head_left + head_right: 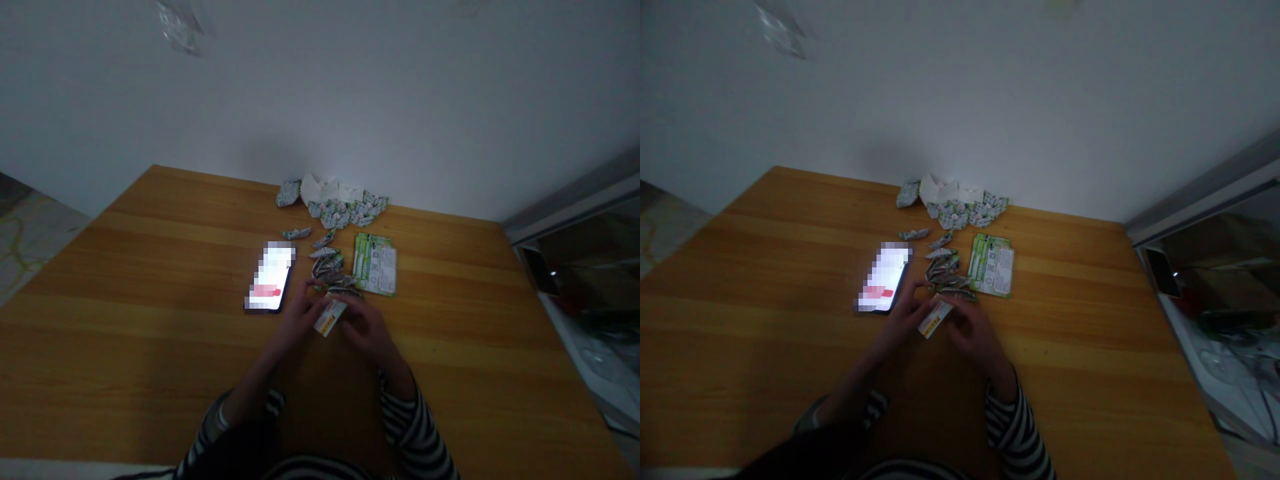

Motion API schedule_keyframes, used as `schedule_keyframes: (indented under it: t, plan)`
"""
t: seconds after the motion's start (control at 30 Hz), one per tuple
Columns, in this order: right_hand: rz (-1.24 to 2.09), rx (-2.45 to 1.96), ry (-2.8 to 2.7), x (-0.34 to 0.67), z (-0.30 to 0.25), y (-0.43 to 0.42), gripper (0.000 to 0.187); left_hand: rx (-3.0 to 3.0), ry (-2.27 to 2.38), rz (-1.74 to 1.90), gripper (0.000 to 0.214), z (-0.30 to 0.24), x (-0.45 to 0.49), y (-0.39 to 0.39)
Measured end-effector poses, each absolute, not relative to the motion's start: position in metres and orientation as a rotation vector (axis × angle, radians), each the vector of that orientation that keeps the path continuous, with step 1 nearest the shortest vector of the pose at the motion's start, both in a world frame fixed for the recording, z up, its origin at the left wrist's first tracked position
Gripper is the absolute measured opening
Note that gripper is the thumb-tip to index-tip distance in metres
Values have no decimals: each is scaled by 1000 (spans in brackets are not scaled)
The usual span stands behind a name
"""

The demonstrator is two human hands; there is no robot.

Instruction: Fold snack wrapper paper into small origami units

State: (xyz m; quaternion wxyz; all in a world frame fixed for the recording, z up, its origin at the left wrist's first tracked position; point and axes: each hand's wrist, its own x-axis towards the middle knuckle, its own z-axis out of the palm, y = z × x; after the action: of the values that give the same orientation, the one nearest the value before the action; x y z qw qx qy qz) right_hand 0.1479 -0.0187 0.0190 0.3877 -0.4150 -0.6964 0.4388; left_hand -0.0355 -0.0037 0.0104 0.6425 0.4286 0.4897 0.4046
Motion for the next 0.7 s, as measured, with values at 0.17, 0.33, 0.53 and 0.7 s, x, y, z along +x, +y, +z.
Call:
schedule_keyframes:
  t: [0.17,0.33,0.53,0.7]
  plan:
    - [1080,-1059,-1659,134,12,-21,18,913,1168,966,34,10,-32,-3]
    - [959,-1268,-1294,132,-1,-21,17,1001,1069,1061,22,20,-33,-4]
    - [1041,-1317,-1085,133,-6,-20,17,1140,1278,1139,10,22,-30,-8]
    - [1074,-1318,-1048,129,-2,-23,9,1151,1344,1190,9,23,-27,-10]
